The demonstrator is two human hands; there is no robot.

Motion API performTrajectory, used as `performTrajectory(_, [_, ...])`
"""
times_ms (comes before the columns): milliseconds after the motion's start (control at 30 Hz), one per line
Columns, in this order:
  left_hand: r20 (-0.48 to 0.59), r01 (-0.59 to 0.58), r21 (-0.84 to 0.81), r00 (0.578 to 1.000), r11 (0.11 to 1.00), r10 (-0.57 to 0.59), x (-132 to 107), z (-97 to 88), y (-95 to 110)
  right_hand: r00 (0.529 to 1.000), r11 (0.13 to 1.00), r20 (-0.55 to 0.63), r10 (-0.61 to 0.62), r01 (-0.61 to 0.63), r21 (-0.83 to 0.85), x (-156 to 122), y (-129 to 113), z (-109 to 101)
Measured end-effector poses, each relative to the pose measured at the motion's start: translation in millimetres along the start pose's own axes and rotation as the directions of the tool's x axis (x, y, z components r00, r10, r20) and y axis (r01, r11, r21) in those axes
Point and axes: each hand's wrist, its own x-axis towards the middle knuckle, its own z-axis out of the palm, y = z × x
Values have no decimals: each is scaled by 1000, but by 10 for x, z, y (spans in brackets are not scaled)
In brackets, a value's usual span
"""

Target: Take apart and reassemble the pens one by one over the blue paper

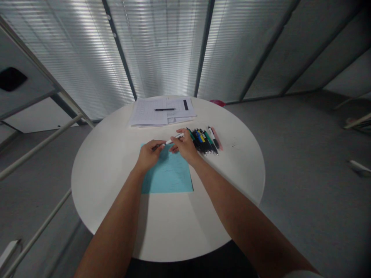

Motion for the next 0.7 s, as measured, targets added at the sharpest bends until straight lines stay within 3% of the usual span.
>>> performTrajectory(133, [-14, 12, -14, 1000, 1000, -13, 1, -3, 7, 996, 991, 19, 86, -87, 101, 10, -48, -5])
performTrajectory(233, [-26, 6, 2, 1000, 1000, -6, 0, -15, -2, 994, 991, -5, 112, -111, 75, 26, -55, -4])
performTrajectory(567, [-16, -6, -8, 1000, 1000, 6, 0, 1, -49, 996, 999, -82, 32, -32, 3, 47, -19, -13])
performTrajectory(700, [-21, 2, -15, 1000, 1000, -3, 4, 9, -71, 1000, 998, -8, 23, -23, 60, 9, -62, -15])
